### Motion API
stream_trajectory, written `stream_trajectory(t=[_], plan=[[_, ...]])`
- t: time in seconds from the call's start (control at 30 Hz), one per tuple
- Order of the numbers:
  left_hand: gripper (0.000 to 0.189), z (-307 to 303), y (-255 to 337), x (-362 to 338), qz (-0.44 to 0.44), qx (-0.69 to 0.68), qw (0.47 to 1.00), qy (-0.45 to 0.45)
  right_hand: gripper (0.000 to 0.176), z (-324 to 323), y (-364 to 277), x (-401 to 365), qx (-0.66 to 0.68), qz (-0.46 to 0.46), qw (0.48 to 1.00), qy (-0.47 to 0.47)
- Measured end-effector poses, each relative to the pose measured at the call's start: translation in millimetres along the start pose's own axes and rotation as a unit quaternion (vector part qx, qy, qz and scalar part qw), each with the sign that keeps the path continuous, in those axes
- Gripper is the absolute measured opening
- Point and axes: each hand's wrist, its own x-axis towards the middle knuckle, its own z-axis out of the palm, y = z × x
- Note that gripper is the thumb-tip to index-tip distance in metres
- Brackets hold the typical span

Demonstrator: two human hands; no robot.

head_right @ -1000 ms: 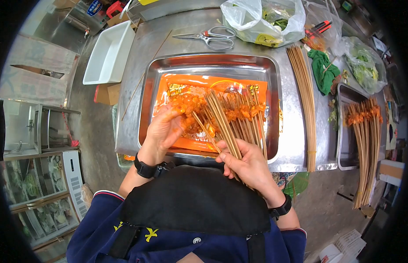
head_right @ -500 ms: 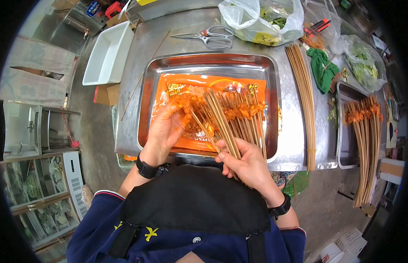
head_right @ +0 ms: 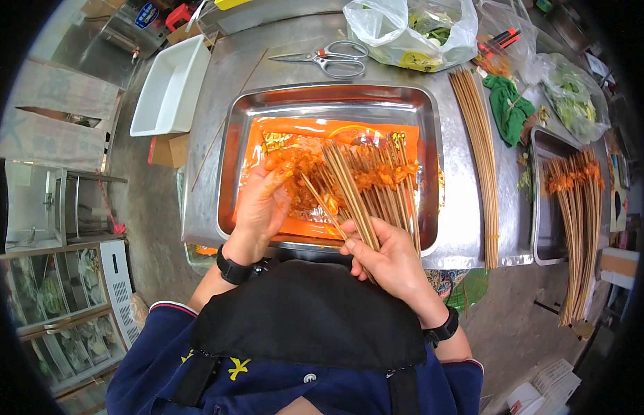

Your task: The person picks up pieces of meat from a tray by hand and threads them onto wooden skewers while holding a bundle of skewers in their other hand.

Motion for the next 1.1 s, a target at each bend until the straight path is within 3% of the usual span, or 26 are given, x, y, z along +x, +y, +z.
stream_trajectory(t=[0.23,0.53,0.73,1.0,1.1], plan=[[0.020,0.0,-5.6,-2.5,-0.002,0.032,0.999,0.004,0.020,1.1,0.8,0.2,-0.011,-0.012,1.000,0.007],[0.029,-7.9,-9.7,-2.6,-0.071,-0.067,0.995,0.011,0.027,1.2,1.9,1.1,-0.018,-0.029,0.999,0.004],[0.026,-1.5,-10.4,-5.3,-0.113,-0.118,0.983,0.088,0.026,2.2,3.3,0.7,-0.004,-0.024,1.000,0.014],[0.021,-1.4,-19.9,-9.3,-0.076,-0.041,0.996,0.003,0.026,3.2,5.2,3.2,0.008,-0.043,0.999,0.022],[0.016,13.6,-20.7,-13.4,-0.063,0.013,0.998,0.013,0.026,0.5,4.8,-0.8,0.019,-0.042,0.998,0.035]])
